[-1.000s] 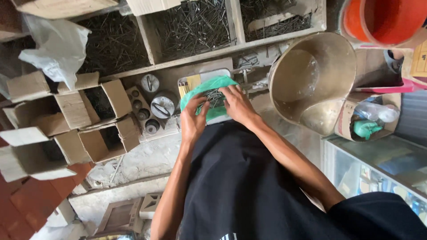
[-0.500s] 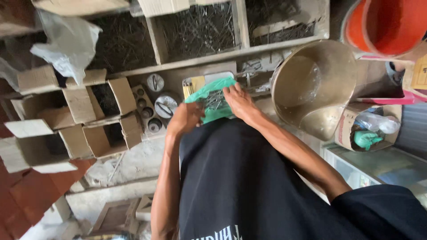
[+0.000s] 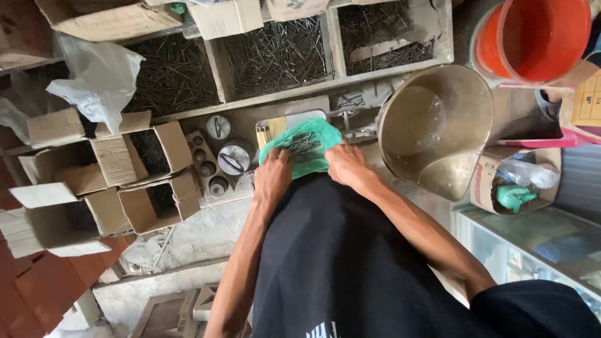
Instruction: The person picks up individual nails from sorting bins and places them into a green plastic bag resting on a scale.
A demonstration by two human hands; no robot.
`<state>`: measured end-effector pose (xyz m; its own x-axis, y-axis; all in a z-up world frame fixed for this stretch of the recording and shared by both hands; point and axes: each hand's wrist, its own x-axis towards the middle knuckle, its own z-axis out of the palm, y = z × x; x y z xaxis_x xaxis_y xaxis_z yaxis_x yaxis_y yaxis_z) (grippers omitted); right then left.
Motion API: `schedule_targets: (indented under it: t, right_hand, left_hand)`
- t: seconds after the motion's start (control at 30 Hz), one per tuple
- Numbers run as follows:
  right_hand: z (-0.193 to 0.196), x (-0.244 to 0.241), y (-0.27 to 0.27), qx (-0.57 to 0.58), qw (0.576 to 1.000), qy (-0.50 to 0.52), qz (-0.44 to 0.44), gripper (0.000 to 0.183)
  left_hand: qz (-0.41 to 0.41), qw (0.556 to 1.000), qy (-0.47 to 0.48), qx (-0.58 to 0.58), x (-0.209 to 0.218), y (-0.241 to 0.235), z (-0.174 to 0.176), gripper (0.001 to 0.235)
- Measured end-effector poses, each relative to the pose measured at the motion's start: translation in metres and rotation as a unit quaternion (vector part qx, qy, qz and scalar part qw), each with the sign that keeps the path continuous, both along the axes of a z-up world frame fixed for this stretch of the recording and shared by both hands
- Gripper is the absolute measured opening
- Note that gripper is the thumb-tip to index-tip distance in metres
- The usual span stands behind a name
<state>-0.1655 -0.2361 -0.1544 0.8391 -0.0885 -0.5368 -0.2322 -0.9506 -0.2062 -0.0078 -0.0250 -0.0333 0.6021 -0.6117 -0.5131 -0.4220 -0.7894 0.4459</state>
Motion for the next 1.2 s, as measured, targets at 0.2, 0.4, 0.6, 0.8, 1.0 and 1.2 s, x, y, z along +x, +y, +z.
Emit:
schedule_targets:
  t: [0.2,0.4,0.6,0.8,1.0,1.2]
  right_hand:
    - [0.204,0.115,-0.001,0.204,0.971,0.063,-0.106,0.022]
    - [0.229,0.128,-0.020,0.251,0.945,-0.079,-0.195,0.038]
    - [0.061,0.073,-0.007,0.093,0.993,-0.042,-0.066,0.032]
    - [0.036,0.058,-0.003,0.052,0.997,-0.058,-0.022,0.027]
    - [0.114,0.076,-0.013,0.247,0.963,-0.004,-0.104,0.024]
    - [0.162,0.085,-0.017,0.279,0.948,-0.010,-0.150,0.026]
  left_hand:
    - [-0.033,0.997,-0.062,0.021,0.003,0.006,-0.003,0.021]
    - [-0.008,0.998,-0.045,0.049,-0.001,0.015,-0.047,0.021]
    - [0.022,0.996,0.068,0.059,0.011,0.021,-0.011,0.026]
    - [0.251,0.885,0.368,-0.138,0.011,0.041,-0.004,0.025]
    - [0.283,0.829,0.442,-0.194,0.011,0.046,0.006,0.031]
    - [0.163,0.907,0.326,-0.212,0.034,0.034,0.048,0.018]
